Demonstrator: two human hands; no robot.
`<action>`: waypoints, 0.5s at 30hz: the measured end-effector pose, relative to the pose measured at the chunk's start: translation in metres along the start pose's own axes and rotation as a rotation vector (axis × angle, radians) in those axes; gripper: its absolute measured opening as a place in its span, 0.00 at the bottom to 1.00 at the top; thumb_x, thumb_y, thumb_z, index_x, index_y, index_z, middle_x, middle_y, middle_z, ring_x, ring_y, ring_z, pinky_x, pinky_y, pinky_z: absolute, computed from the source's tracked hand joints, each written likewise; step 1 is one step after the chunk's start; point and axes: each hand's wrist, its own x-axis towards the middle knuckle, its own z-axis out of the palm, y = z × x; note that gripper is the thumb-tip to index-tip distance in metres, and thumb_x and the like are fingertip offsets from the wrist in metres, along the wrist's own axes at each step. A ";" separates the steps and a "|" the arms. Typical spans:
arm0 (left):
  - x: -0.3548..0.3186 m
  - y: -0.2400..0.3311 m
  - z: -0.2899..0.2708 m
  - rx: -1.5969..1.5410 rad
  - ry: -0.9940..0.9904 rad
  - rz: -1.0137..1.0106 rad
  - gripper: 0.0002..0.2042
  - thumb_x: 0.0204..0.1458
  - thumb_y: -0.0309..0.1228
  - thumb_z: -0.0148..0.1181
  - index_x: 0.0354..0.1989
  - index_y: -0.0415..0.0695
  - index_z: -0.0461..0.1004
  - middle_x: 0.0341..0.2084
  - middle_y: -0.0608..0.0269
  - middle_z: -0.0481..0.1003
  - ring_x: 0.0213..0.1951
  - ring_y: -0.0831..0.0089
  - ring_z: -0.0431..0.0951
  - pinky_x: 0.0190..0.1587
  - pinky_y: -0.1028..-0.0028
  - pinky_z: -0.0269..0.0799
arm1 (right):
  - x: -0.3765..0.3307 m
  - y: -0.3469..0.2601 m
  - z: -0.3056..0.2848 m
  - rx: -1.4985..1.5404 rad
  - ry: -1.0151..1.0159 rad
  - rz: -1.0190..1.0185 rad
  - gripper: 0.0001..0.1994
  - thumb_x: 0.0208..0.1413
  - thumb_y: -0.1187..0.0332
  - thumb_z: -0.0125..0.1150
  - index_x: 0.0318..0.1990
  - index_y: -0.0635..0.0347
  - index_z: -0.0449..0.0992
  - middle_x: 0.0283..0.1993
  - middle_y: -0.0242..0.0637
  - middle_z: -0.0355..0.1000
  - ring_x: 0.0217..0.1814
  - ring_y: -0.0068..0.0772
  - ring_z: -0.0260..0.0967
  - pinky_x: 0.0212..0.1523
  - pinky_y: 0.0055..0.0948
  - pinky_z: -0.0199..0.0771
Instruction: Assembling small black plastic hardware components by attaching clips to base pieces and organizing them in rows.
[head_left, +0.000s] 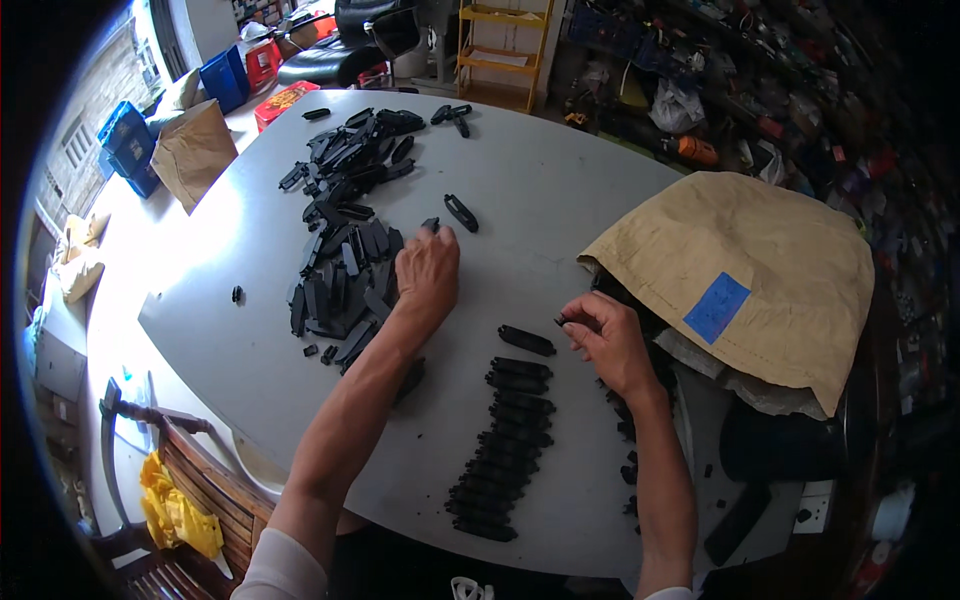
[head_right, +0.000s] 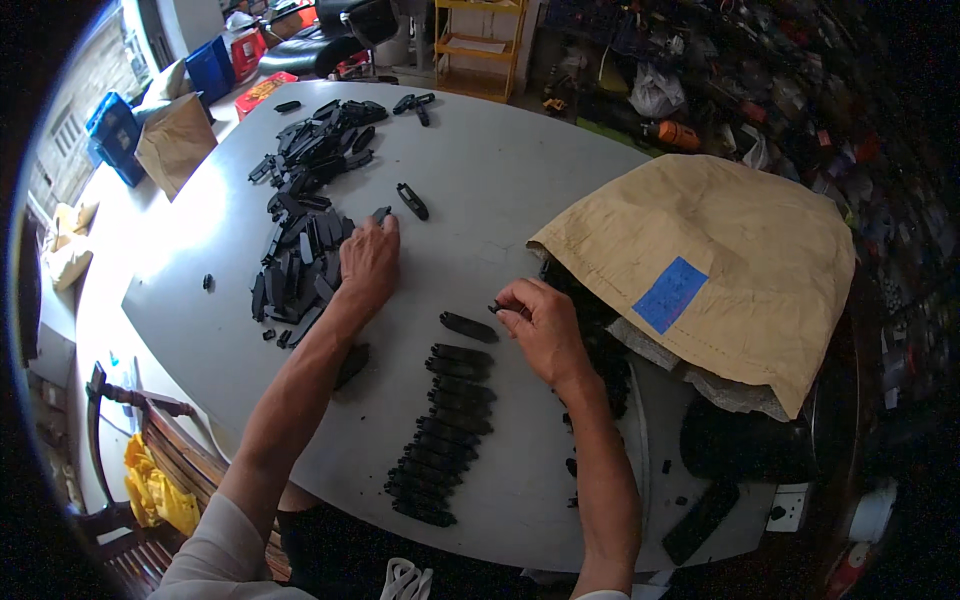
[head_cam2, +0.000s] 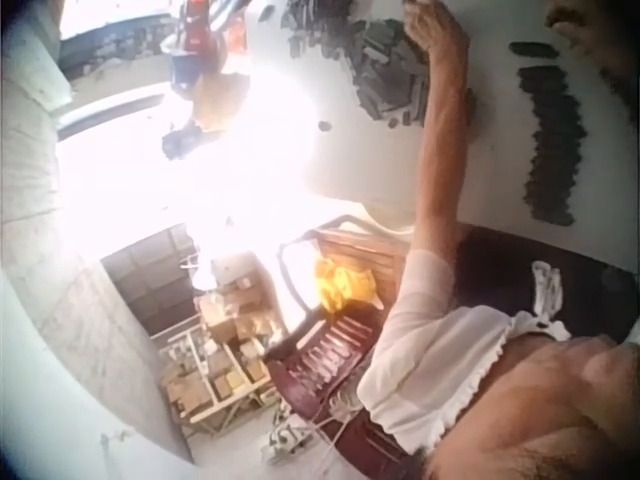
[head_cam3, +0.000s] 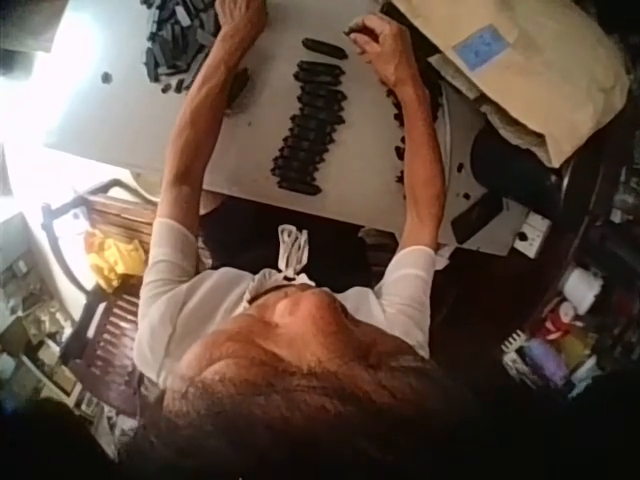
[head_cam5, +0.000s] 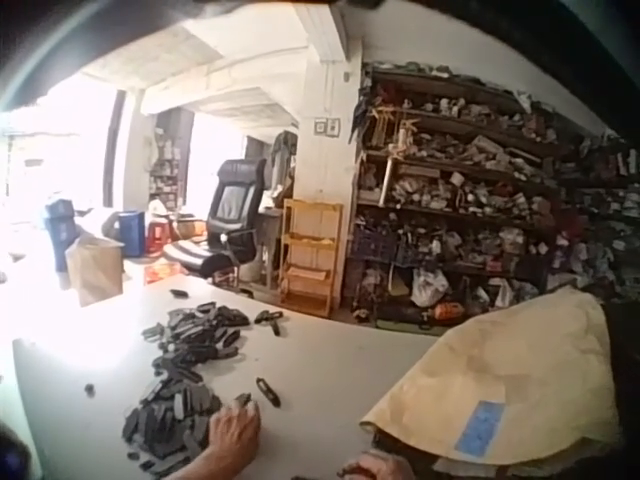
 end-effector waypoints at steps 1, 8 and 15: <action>0.001 0.002 -0.004 -0.027 -0.032 0.046 0.10 0.45 0.19 0.56 0.38 0.36 0.69 0.34 0.47 0.72 0.37 0.51 0.76 0.40 0.59 0.72 | 0.001 -0.001 -0.001 -0.006 0.007 0.004 0.03 0.53 0.77 0.58 0.35 0.65 0.73 0.31 0.31 0.70 0.26 0.19 0.69 0.23 0.20 0.68; 0.009 -0.005 0.003 -0.547 -0.007 0.243 0.09 0.43 0.19 0.56 0.34 0.41 0.73 0.34 0.51 0.73 0.36 0.51 0.75 0.39 0.59 0.70 | 0.003 0.000 0.001 0.064 0.014 0.050 0.03 0.53 0.76 0.59 0.35 0.65 0.74 0.31 0.32 0.72 0.25 0.18 0.68 0.23 0.19 0.68; 0.018 -0.028 -0.004 -0.439 0.041 0.103 0.09 0.44 0.18 0.56 0.34 0.43 0.76 0.33 0.52 0.73 0.38 0.52 0.74 0.41 0.62 0.70 | 0.002 0.004 -0.006 0.036 -0.005 0.037 0.04 0.53 0.77 0.58 0.36 0.66 0.74 0.30 0.32 0.71 0.25 0.18 0.69 0.23 0.19 0.69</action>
